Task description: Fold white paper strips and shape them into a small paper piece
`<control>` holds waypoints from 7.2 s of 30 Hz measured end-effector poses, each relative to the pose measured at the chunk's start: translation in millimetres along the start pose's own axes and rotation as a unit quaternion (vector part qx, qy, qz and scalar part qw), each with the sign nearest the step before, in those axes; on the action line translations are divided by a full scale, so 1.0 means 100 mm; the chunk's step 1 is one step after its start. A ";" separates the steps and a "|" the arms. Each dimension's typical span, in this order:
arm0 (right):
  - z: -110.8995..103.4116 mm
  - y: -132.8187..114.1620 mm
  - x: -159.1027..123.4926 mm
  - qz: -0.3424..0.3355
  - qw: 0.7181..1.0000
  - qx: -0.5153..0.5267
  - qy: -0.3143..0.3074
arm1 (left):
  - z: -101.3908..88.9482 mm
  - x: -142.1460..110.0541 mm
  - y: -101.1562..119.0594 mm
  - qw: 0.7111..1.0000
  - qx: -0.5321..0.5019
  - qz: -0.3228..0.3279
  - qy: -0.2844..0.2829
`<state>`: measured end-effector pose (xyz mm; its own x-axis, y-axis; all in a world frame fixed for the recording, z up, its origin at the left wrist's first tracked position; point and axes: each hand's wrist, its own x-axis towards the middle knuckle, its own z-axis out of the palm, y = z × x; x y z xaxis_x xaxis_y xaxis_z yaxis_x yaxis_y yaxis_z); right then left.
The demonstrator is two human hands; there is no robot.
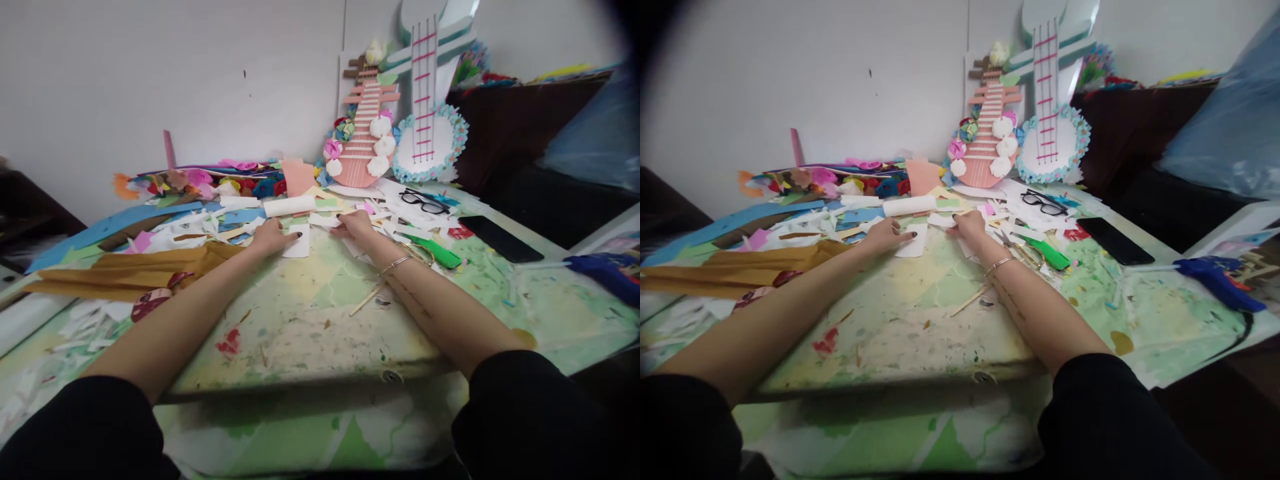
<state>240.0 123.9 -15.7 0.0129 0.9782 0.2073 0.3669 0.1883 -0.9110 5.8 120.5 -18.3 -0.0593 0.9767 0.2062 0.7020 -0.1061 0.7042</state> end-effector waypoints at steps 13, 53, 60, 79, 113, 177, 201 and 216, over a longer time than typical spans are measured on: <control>0.01 -0.32 -0.57 -0.190 0.964 -0.134 -0.132 | -0.19 -0.46 0.16 0.975 -0.181 -0.093 -0.088; -0.26 -0.17 -1.11 -0.363 0.876 -0.100 -0.300 | -0.31 -1.24 0.17 0.867 -0.026 0.448 -0.217; -0.28 -0.20 -1.13 -0.380 0.864 -0.119 -0.309 | -0.31 -1.21 0.18 0.867 -0.061 0.406 -0.282; -0.23 -0.27 -1.11 -0.304 0.870 -0.132 -0.366 | -0.28 -1.17 0.20 0.875 -0.040 0.346 -0.335; -0.16 -0.30 -1.17 -0.254 0.900 -0.141 -0.325 | -0.20 -1.37 0.26 0.852 0.105 0.492 -0.146; -0.28 -0.30 -1.11 -0.324 0.840 -0.144 -0.411 | -0.36 -1.56 0.20 0.830 0.160 0.505 -0.175; -0.29 -0.26 -1.07 -0.311 0.864 -0.107 -0.380 | -0.38 -1.52 0.20 0.828 0.159 0.495 -0.211; -0.19 -0.31 -1.12 -0.267 0.885 -0.145 -0.353 | -0.38 -1.56 0.18 0.797 0.201 0.542 -0.173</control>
<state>244.4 6.7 -4.2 -0.7809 0.5873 0.2127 0.3702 0.7095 -0.5996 0.8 -40.9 -11.5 0.8878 0.3523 0.2960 0.3828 -0.9225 -0.0499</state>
